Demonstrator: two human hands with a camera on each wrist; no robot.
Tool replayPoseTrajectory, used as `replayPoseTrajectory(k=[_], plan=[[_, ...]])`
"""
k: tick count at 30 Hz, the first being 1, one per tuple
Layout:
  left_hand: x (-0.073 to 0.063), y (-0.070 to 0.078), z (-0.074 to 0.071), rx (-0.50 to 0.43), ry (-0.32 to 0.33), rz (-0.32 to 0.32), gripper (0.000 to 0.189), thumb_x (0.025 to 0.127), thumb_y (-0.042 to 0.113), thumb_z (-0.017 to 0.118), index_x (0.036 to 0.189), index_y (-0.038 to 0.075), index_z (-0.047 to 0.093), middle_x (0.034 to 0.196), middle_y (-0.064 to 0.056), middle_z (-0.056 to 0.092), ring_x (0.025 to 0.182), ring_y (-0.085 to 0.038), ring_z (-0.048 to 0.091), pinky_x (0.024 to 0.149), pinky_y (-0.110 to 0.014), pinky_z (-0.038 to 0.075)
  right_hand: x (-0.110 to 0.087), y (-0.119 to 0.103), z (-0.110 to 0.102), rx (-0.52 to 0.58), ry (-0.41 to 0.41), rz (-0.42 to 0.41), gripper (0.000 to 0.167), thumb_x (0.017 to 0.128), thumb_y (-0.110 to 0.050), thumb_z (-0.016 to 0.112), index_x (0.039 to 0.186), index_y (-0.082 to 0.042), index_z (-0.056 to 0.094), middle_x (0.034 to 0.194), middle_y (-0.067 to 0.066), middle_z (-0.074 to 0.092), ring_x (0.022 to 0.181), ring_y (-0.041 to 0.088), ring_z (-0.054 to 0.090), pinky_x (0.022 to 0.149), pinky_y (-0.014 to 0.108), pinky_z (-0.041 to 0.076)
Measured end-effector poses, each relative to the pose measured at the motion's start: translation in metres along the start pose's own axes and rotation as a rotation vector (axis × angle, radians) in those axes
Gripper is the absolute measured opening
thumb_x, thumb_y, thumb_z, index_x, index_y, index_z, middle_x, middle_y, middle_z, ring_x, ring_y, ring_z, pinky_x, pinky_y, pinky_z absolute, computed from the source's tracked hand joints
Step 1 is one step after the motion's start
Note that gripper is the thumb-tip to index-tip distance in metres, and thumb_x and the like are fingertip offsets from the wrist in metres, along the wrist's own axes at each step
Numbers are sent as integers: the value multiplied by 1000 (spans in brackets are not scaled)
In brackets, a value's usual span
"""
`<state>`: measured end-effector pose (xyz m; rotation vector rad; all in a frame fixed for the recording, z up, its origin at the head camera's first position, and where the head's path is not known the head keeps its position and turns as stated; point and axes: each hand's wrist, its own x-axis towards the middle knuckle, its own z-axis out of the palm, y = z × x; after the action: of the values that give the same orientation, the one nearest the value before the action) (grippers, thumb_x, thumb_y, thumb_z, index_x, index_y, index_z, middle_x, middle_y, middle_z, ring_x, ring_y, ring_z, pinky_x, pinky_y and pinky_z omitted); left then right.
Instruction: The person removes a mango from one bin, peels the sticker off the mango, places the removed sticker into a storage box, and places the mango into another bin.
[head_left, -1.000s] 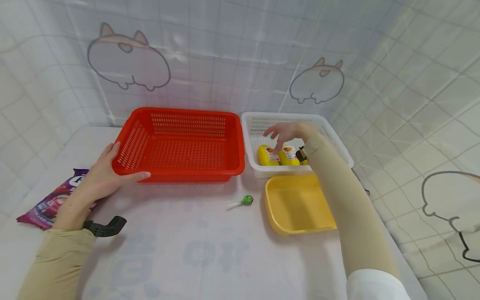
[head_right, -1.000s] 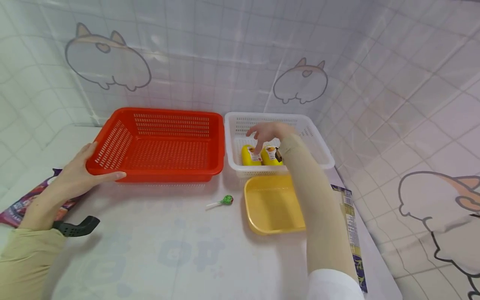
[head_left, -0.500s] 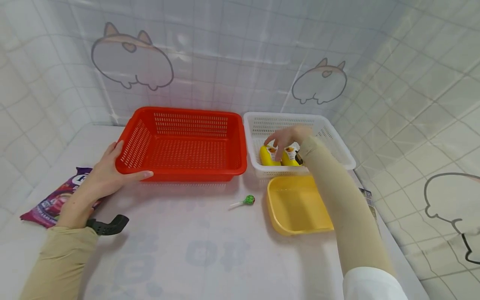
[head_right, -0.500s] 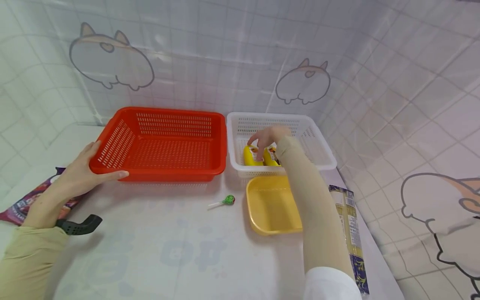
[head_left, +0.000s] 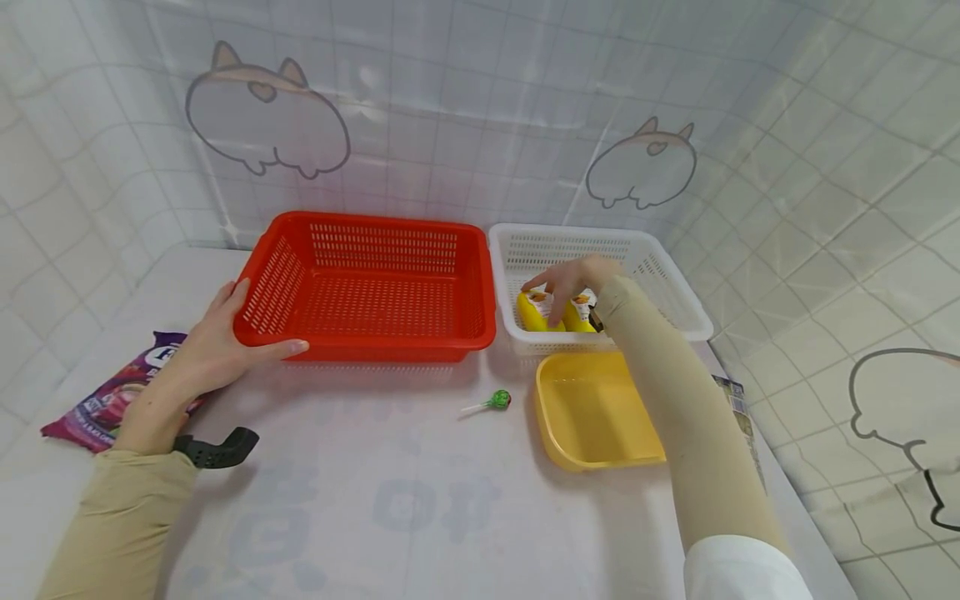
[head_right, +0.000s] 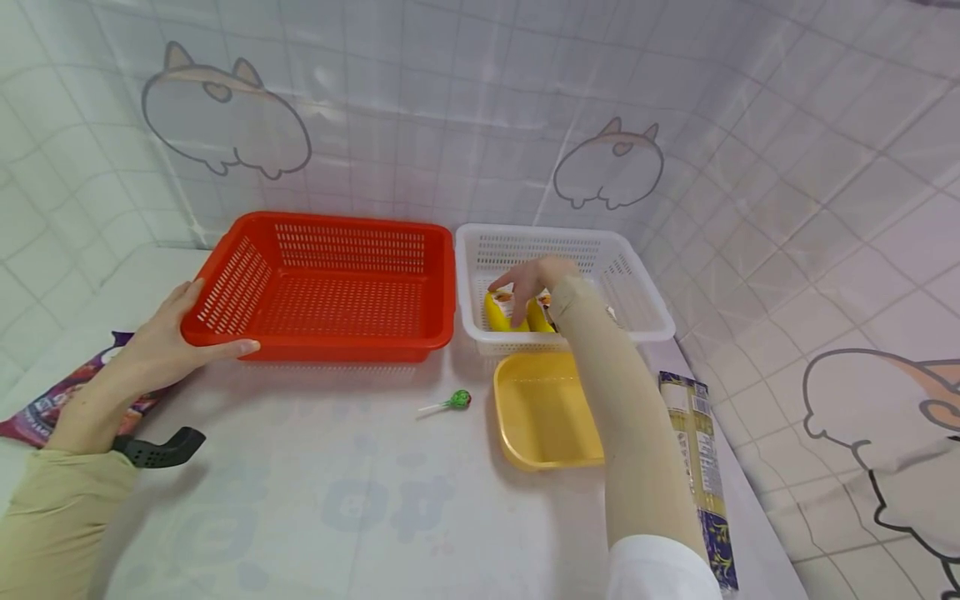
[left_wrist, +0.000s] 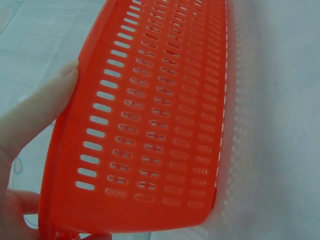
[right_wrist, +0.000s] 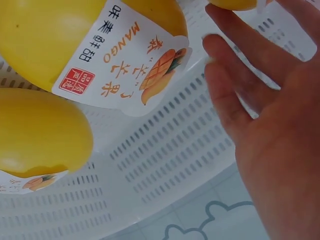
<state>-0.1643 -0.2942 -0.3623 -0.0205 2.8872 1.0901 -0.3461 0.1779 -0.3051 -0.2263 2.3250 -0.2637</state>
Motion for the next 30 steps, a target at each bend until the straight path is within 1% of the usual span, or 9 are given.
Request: replayPoseTrajectory(k=[2,8,13,16,19,26,28,30], plan=[[0,-1,0,-3,6,7,123,80,62,73,160,21,-11,166,-21,-10,138,-55,22,97,-80,31,0,-1,1,6,3,4,94,74,-26,88,150,-46,38,161,5,31,140,35,34,104,64,44],[0,0,1,-2,17,11,123,80,62,73,160,20,-10,166,-23,-7,137,-54,23,97,-79,33,4,-3,1,35,-16,18,94,73,-27,89,150,-48,38,162,4,29,142,34,31,105,64,43],[-2,1,0,-10,10,7,123,81,61,73,160,20,-12,166,-21,-10,139,-55,21,98,-80,31,11,-3,1,1,-32,9,97,72,-29,90,151,-47,36,162,4,30,143,34,30,108,66,39],[-2,1,0,-3,10,1,124,81,61,73,160,18,-12,166,-22,-9,138,-56,21,98,-79,32,14,-3,1,-1,-49,1,96,73,-27,90,151,-45,37,162,5,29,144,34,28,110,67,35],[-2,0,1,12,8,-6,124,82,61,72,159,15,-12,165,-25,-10,137,-57,21,96,-79,33,16,-3,1,7,-58,-9,94,74,-26,89,151,-44,38,162,6,29,144,34,27,110,67,35],[-1,1,1,11,23,9,123,81,61,73,160,16,-9,165,-25,-6,135,-56,24,96,-79,34,13,-4,4,87,-17,39,97,67,-27,93,145,-52,42,159,0,31,138,33,31,101,62,47],[-2,1,1,12,24,10,124,80,62,73,160,16,-9,165,-25,-5,135,-55,24,97,-78,34,11,-4,5,104,-8,45,97,65,-27,93,144,-52,43,159,-1,30,137,33,31,101,63,47],[-2,1,1,13,24,10,124,80,62,73,160,16,-9,165,-25,-5,136,-55,24,97,-78,34,9,-5,5,90,-10,29,96,67,-27,92,146,-50,42,160,0,29,138,34,31,103,64,45]])
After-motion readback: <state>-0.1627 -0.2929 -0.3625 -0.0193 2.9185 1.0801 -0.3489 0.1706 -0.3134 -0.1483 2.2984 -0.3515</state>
